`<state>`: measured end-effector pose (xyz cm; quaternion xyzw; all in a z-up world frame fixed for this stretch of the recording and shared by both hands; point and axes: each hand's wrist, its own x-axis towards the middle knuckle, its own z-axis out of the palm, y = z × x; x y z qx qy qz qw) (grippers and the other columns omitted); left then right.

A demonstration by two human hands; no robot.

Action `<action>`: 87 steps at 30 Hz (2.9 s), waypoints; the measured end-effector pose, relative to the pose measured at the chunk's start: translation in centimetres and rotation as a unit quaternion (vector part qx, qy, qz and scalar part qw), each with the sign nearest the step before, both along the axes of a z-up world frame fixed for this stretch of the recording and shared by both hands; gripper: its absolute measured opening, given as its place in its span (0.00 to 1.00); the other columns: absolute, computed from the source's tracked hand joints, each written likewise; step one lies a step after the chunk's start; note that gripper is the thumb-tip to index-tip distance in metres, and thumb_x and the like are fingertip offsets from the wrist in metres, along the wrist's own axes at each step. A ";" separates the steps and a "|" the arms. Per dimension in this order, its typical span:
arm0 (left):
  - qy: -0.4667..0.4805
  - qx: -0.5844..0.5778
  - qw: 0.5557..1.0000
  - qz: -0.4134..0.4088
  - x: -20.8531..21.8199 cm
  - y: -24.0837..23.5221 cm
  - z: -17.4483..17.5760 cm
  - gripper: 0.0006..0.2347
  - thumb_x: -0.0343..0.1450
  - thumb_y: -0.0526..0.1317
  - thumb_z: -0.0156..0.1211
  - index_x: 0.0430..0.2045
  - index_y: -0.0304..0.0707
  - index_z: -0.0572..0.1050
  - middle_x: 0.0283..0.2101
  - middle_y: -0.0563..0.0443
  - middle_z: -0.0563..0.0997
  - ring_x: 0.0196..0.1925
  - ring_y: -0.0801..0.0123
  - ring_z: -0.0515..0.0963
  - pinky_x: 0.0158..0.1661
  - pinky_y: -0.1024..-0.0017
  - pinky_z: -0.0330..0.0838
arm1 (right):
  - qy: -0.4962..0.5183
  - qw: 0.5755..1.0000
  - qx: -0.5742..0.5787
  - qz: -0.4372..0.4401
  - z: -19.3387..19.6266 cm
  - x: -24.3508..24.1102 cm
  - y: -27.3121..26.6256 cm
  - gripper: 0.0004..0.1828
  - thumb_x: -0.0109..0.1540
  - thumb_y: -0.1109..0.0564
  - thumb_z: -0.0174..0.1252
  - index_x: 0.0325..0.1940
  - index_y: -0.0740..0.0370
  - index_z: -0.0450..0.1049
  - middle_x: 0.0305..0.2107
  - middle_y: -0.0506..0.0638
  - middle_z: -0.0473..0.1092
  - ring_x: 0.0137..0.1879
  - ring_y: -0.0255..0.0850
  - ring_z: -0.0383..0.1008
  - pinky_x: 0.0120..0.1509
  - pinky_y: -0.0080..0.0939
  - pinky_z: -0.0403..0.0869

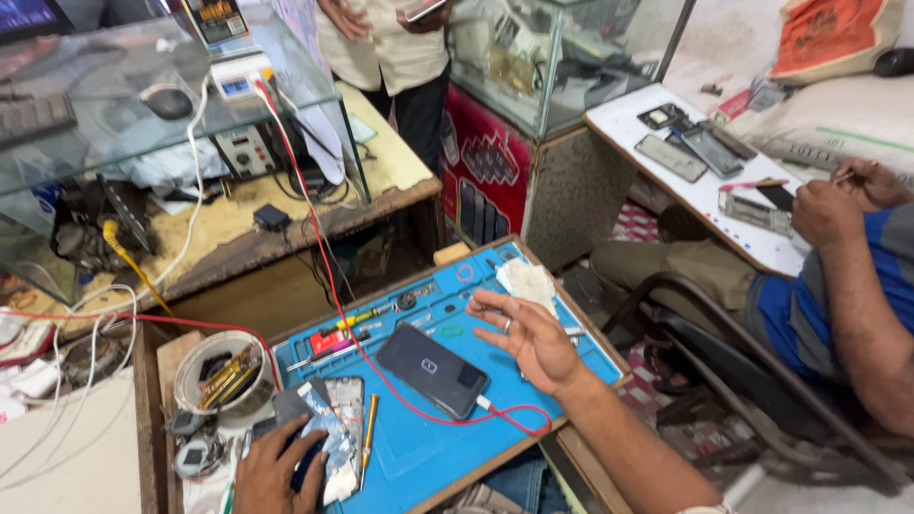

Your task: The person holds a blue circuit board and repeatedly touches its surface with a finger, likely testing electrical continuity. They briefly reach for a power strip and adjust a cable, then resume handling the board. A smartphone and other tools remain on the workbench.

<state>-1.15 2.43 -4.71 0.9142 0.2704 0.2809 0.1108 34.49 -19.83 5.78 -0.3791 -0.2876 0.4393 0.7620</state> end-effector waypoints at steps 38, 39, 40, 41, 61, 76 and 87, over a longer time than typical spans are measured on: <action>0.016 -0.026 0.998 -0.049 0.2 -0.5 2.3 0.10 0.58 0.41 0.71 0.32 0.52 0.85 0.52 0.52 0.80 0.54 0.55 0.78 0.54 0.58 0.70 | -0.686 0.695 -0.166 -0.136 -0.2 -1.1 0.8 0.24 0.60 0.47 0.65 0.54 0.64 0.78 0.47 0.56 0.75 0.51 0.51 0.76 0.56 0.51 0.73; 0.006 -0.028 0.998 -0.052 0.2 -0.7 2.6 0.10 0.58 0.40 0.71 0.31 0.51 0.85 0.52 0.50 0.80 0.54 0.54 0.78 0.54 0.57 0.70 | -0.691 0.692 -0.156 -0.138 -0.2 -1.1 0.7 0.24 0.60 0.48 0.65 0.54 0.64 0.78 0.47 0.57 0.75 0.51 0.52 0.76 0.56 0.52 0.73; -0.004 -0.030 0.998 -0.054 0.3 -0.8 2.8 0.10 0.58 0.39 0.71 0.31 0.50 0.85 0.51 0.49 0.80 0.54 0.53 0.78 0.54 0.57 0.71 | -0.692 0.692 -0.153 -0.141 -0.3 -1.2 0.7 0.23 0.60 0.48 0.65 0.54 0.64 0.78 0.47 0.56 0.75 0.51 0.51 0.76 0.55 0.51 0.73; -0.015 -0.032 0.998 -0.055 0.3 -1.0 3.1 0.10 0.58 0.38 0.71 0.31 0.49 0.84 0.51 0.47 0.79 0.53 0.53 0.78 0.54 0.56 0.71 | -0.693 0.691 -0.150 -0.143 -0.3 -1.2 0.6 0.23 0.60 0.48 0.65 0.54 0.64 0.78 0.47 0.56 0.75 0.51 0.51 0.77 0.55 0.51 0.73; -0.084 -0.106 0.990 -0.031 1.8 -4.6 8.4 0.15 0.59 0.38 0.72 0.40 0.42 0.81 0.50 0.47 0.79 0.49 0.53 0.82 0.47 0.64 0.76 | -0.319 0.927 -0.034 -0.195 -2.3 2.6 -1.7 0.14 0.63 0.59 0.63 0.52 0.65 0.80 0.48 0.57 0.77 0.55 0.47 0.78 0.63 0.43 0.75; -0.194 -0.249 0.949 0.025 0.3 -2.9 6.6 0.23 0.62 0.31 0.71 0.53 0.35 0.75 0.48 0.45 0.81 0.44 0.66 0.82 0.43 0.71 0.77 | -0.617 0.773 0.106 -0.106 0.5 -14.1 1.2 0.13 0.59 0.59 0.69 0.46 0.61 0.80 0.44 0.54 0.78 0.49 0.48 0.82 0.54 0.44 0.79; -0.235 -0.310 0.921 0.017 0.4 -2.2 4.2 0.18 0.66 0.27 0.64 0.52 0.32 0.76 0.47 0.44 0.81 0.38 0.72 0.81 0.39 0.76 0.77 | -0.514 0.855 0.015 -0.072 -4.9 -16.7 2.7 0.10 0.61 0.59 0.66 0.45 0.65 0.80 0.39 0.56 0.77 0.44 0.48 0.81 0.47 0.41 0.79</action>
